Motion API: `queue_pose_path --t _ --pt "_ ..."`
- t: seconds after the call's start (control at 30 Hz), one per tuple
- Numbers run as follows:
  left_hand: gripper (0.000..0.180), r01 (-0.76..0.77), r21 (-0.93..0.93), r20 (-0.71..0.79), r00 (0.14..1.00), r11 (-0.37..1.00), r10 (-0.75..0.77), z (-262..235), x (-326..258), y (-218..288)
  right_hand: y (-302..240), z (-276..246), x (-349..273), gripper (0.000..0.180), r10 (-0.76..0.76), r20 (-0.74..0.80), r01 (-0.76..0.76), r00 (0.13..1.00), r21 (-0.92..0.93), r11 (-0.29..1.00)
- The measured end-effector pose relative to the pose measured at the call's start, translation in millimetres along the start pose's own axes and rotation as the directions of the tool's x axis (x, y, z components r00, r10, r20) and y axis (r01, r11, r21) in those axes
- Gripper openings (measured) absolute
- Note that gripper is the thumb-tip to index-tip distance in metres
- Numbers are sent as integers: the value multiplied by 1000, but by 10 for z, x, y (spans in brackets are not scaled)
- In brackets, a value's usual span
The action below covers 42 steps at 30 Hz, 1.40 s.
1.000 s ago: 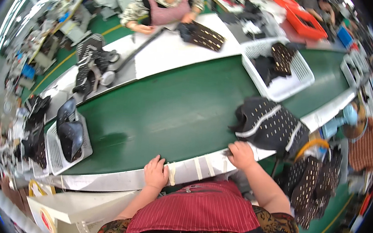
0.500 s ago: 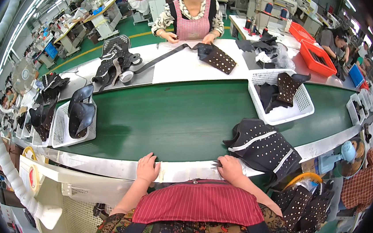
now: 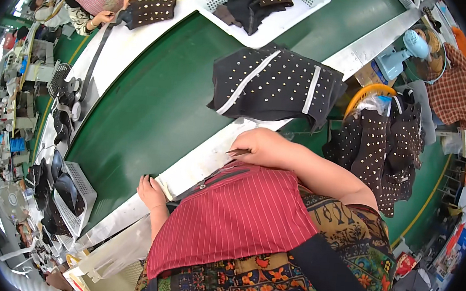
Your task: The person uses a handheld heat gun to apply heat to the interior of black footwear components. They handle the items one by one, moving them between a perforated work surface and a conveyor belt, and place finished pieces into white plastic baskets.
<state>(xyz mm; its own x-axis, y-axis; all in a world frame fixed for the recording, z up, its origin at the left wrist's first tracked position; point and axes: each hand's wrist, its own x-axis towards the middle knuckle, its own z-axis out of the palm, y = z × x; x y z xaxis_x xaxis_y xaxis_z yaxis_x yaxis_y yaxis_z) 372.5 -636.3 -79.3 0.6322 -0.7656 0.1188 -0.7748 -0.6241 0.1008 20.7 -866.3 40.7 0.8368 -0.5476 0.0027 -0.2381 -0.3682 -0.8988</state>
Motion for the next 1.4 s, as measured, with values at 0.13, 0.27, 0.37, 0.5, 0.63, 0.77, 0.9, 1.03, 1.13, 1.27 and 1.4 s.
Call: queue_pose_path --t 0.13,0.27,0.37,0.5,0.63,0.77,0.9,1.03,1.13,1.27,1.4 --pt "35 52 30 5 999 998 -52 68 11 7 14 -436 -166 14 -28 -181 33 983 22 999" --pt "37 142 7 11 990 990 -142 101 45 103 76 -596 -197 13 -5 -265 20 964 51 998" --pt "38 207 62 32 977 976 -210 145 70 147 73 -569 -168 13 -47 -144 39 989 -56 998" --pt "38 267 80 41 962 961 -270 158 46 176 141 -518 -81 14 -93 22 95 995 -116 989" --pt "38 274 86 17 961 958 -276 138 63 261 256 -500 -90 14 -27 119 38 993 -85 996" --pt "38 225 85 -5 974 971 -225 111 64 286 193 -556 -62 23 10 154 10 988 -127 992" --pt "39 253 95 -26 967 963 -252 119 52 317 129 -902 -52 29 81 -23 -83 996 -140 987" --pt "39 304 116 5 952 946 -307 85 8 329 288 -1493 -52 30 263 -421 -364 868 -180 914" --pt "38 318 112 1 947 941 -320 73 28 375 719 -1895 -132 50 311 -502 -561 807 -486 670" --pt "36 322 109 -33 947 940 -321 121 49 327 1074 -2098 -192 58 552 -377 -668 744 -454 589" --pt "33 328 108 -52 945 938 -324 132 27 328 1132 -2139 -129 55 638 -243 -677 731 -380 630"
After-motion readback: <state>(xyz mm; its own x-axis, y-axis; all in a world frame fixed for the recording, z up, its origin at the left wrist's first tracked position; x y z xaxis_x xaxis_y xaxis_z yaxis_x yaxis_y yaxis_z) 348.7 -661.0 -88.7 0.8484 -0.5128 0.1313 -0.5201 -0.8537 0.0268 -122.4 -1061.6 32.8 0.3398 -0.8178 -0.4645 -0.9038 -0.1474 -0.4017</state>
